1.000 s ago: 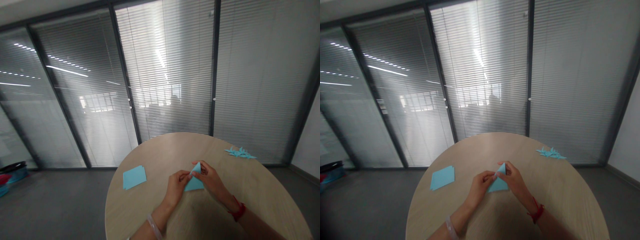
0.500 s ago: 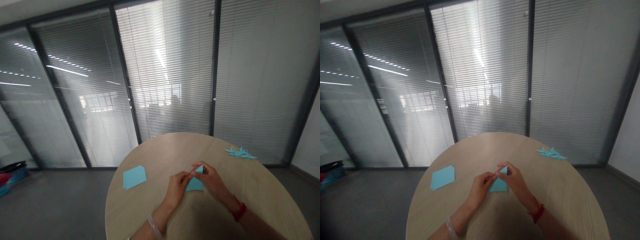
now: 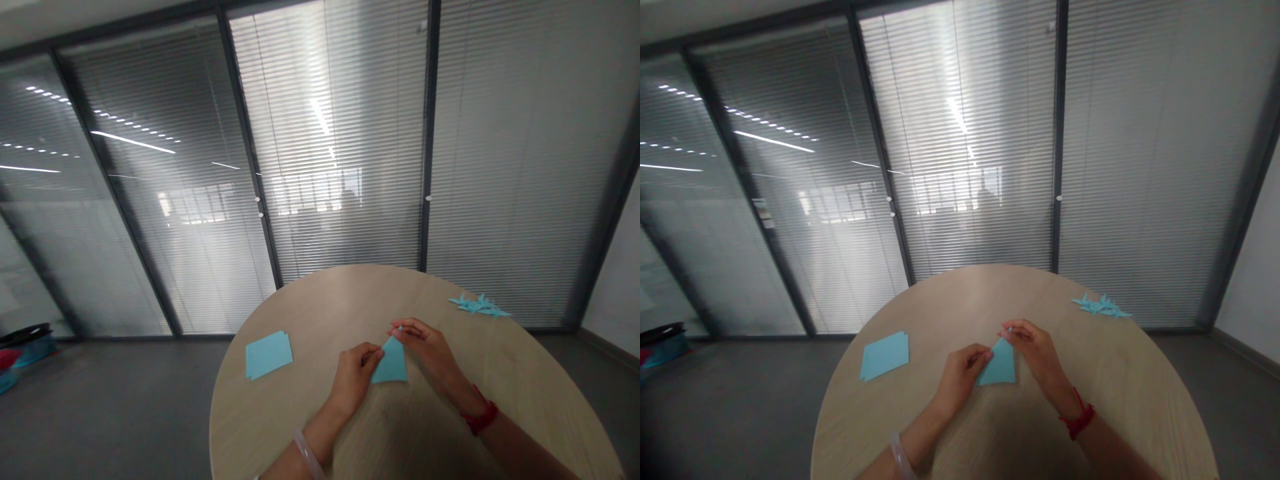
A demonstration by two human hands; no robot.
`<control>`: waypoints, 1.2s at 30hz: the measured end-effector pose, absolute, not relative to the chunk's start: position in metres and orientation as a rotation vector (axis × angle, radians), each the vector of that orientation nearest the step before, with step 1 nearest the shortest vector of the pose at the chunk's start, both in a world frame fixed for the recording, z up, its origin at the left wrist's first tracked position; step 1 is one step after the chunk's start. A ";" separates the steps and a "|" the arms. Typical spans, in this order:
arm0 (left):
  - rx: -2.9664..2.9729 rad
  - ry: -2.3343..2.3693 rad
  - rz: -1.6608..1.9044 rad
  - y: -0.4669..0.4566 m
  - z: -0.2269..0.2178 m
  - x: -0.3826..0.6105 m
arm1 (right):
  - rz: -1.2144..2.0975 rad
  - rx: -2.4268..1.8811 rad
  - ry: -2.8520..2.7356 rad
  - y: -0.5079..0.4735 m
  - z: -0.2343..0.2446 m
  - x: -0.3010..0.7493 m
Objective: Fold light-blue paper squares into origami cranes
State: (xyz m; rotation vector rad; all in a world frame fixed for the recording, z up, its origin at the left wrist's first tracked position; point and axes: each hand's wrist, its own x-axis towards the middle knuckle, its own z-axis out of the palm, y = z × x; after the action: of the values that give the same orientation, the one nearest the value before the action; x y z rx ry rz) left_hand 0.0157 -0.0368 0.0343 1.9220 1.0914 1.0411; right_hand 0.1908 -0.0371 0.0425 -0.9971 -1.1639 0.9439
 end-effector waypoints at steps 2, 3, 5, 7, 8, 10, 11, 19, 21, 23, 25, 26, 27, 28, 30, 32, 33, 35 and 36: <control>1.914 1.087 1.040 -0.037 0.034 0.016 | 0.951 -0.997 -1.156 -0.038 0.044 0.191; 1.910 1.089 1.036 -0.037 0.034 0.016 | 0.955 -0.997 -1.153 -0.038 0.044 0.191; 1.911 1.098 1.028 -0.037 0.035 0.017 | 0.956 -0.995 -1.148 -0.038 0.044 0.192; 1.917 1.100 1.024 -0.036 0.036 0.016 | 0.945 -0.995 -1.153 -0.038 0.043 0.193; 1.920 1.099 1.021 -0.036 0.036 0.016 | 0.937 -0.998 -1.158 -0.037 0.042 0.193; 1.931 1.093 1.007 -0.036 0.035 0.016 | 0.924 -1.012 -1.177 -0.035 0.039 0.195; 1.936 1.092 1.000 -0.036 0.035 0.016 | 0.920 -1.023 -1.187 -0.034 0.038 0.196; 1.937 1.093 0.987 -0.033 0.028 0.015 | 0.941 -1.032 -1.219 -0.036 0.039 0.195; 1.914 1.108 1.011 -0.032 0.028 0.016 | 1.033 -0.979 -1.227 -0.039 0.041 0.189; 1.873 1.091 1.037 -0.032 0.029 0.016 | 1.148 -0.961 -1.241 -0.040 0.040 0.183; 1.839 1.060 1.053 -0.032 0.029 0.017 | 1.179 -1.018 -1.285 -0.040 0.036 0.180; 1.831 1.052 1.055 -0.032 0.029 0.018 | 1.173 -1.039 -1.308 -0.040 0.034 0.180; 1.830 1.050 1.051 -0.032 0.029 0.018 | 1.158 -1.058 -1.326 -0.039 0.031 0.180; 1.836 1.054 1.046 -0.033 0.029 0.019 | 1.140 -1.069 -1.336 -0.038 0.030 0.180; 1.860 1.066 1.037 -0.033 0.029 0.019 | 1.108 -1.081 -1.343 -0.038 0.028 0.182; 1.892 1.083 1.025 -0.034 0.030 0.018 | 1.081 -1.082 -1.336 -0.038 0.030 0.184; 1.905 1.097 1.017 -0.034 0.031 0.018 | 1.063 -1.084 -1.326 -0.038 0.032 0.185; 1.919 1.120 0.994 -0.034 0.031 0.018 | 1.012 -1.083 -1.278 -0.038 0.037 0.189; 1.920 1.127 0.983 -0.034 0.031 0.018 | 0.994 -1.083 -1.247 -0.037 0.039 0.191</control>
State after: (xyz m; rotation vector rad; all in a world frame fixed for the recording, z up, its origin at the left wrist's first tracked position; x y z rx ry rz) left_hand 0.0176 -0.0344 0.0305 1.9197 1.1265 0.9827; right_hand 0.1915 -0.0371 0.0386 -1.0831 -1.2473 0.9942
